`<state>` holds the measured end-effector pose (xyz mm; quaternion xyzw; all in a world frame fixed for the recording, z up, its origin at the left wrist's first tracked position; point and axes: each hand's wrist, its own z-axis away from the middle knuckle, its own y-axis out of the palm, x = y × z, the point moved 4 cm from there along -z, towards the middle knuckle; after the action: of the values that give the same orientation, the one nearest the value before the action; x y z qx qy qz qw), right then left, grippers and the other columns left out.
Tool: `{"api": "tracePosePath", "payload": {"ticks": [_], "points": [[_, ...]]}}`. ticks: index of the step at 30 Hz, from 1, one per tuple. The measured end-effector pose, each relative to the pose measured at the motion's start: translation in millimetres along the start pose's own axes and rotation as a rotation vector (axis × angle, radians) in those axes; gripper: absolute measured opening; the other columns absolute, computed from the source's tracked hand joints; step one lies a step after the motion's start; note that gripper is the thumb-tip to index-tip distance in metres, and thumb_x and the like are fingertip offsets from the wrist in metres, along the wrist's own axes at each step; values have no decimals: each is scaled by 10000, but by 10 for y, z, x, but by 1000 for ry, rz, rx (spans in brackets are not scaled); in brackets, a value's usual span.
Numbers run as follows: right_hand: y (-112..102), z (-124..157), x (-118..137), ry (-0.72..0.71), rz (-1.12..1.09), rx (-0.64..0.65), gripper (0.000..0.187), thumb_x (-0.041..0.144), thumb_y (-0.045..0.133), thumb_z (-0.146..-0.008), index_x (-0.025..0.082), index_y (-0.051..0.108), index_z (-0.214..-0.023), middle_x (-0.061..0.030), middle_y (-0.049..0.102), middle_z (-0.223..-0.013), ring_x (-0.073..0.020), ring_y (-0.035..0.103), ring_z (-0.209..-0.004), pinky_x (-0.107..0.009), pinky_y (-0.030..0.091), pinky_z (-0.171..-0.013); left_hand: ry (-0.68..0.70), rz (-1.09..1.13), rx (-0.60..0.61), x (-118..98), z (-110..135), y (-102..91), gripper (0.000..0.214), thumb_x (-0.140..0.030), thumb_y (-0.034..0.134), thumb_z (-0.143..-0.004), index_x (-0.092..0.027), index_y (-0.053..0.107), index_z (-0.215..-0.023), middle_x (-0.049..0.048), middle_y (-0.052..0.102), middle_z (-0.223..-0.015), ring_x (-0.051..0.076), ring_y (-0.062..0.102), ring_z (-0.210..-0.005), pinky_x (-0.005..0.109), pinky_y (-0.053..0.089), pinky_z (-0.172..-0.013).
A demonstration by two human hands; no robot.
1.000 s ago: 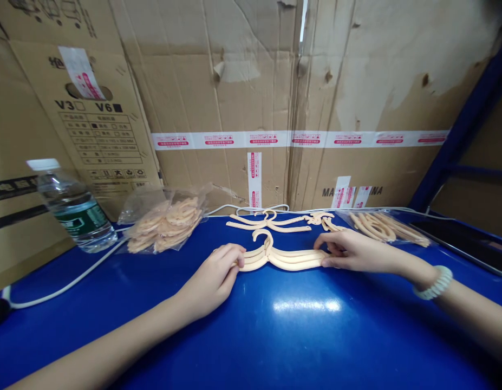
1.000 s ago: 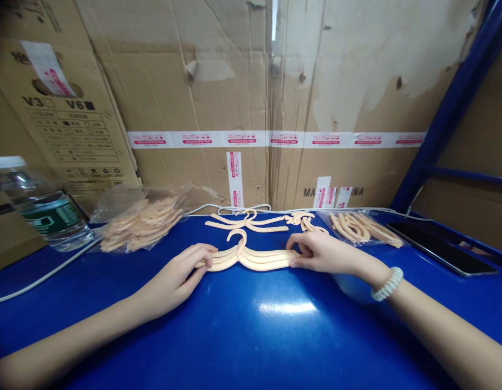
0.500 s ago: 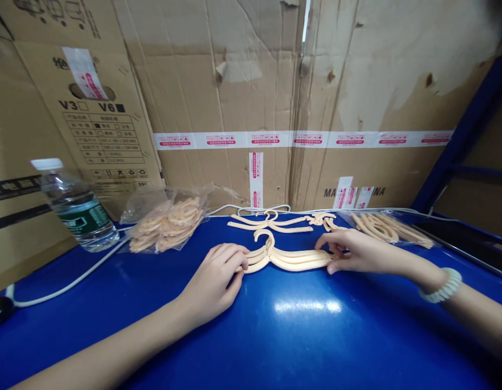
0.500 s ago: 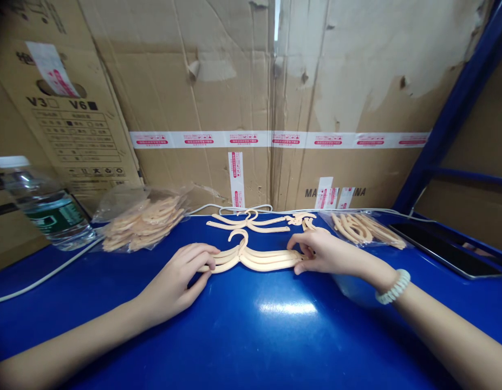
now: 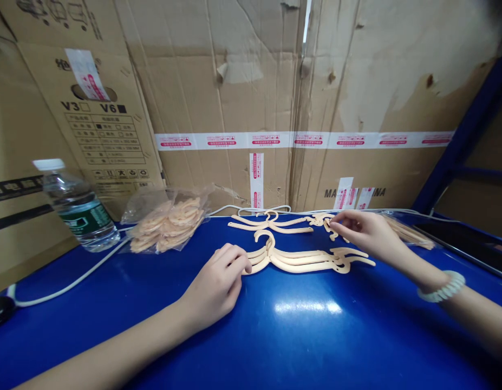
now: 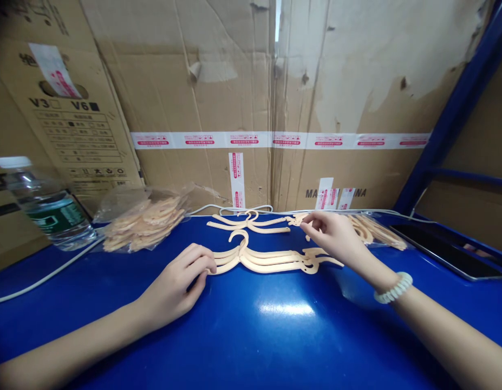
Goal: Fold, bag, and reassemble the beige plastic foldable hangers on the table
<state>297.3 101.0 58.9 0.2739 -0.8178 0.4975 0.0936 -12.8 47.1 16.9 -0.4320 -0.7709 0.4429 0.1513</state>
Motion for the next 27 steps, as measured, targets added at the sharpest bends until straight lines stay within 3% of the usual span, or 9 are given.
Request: {"api": "tracePosePath", "payload": {"ticks": [4,14,20,27], "points": [[-48,0,15,79,-7,-35,463,615,514,-779,184,681,-759,-20,577,-536,-170,484,-499,-292,342,-493,89,2,-40,-37,27,12,400,139,331,-752,-178,513,-915,58,578,-970,199,487,-855,322,413,-716],[-75,4,-4,146,-33,-52,450,622,529,-763,191,657,-749,-54,639,-604,-199,537,-540,-308,379,-499,156,-40,-55,-106,1,-22,363,121,322,-781,-162,528,-873,69,586,-939,175,479,-780,295,422,-666],[-124,-3,25,77,-32,-127,380,566,546,-790,209,644,-708,-52,661,-603,-205,560,-543,-315,398,-497,189,-45,-54,-169,22,-23,333,94,320,-827,-171,520,-855,66,573,-917,174,524,-823,281,453,-698],[-135,1,37,77,-40,-153,381,564,549,-781,208,651,-693,-38,617,-552,-186,518,-501,-304,340,-466,206,-79,-65,-186,28,-30,301,72,347,-846,-177,516,-857,69,586,-911,184,533,-833,289,468,-708]]}}
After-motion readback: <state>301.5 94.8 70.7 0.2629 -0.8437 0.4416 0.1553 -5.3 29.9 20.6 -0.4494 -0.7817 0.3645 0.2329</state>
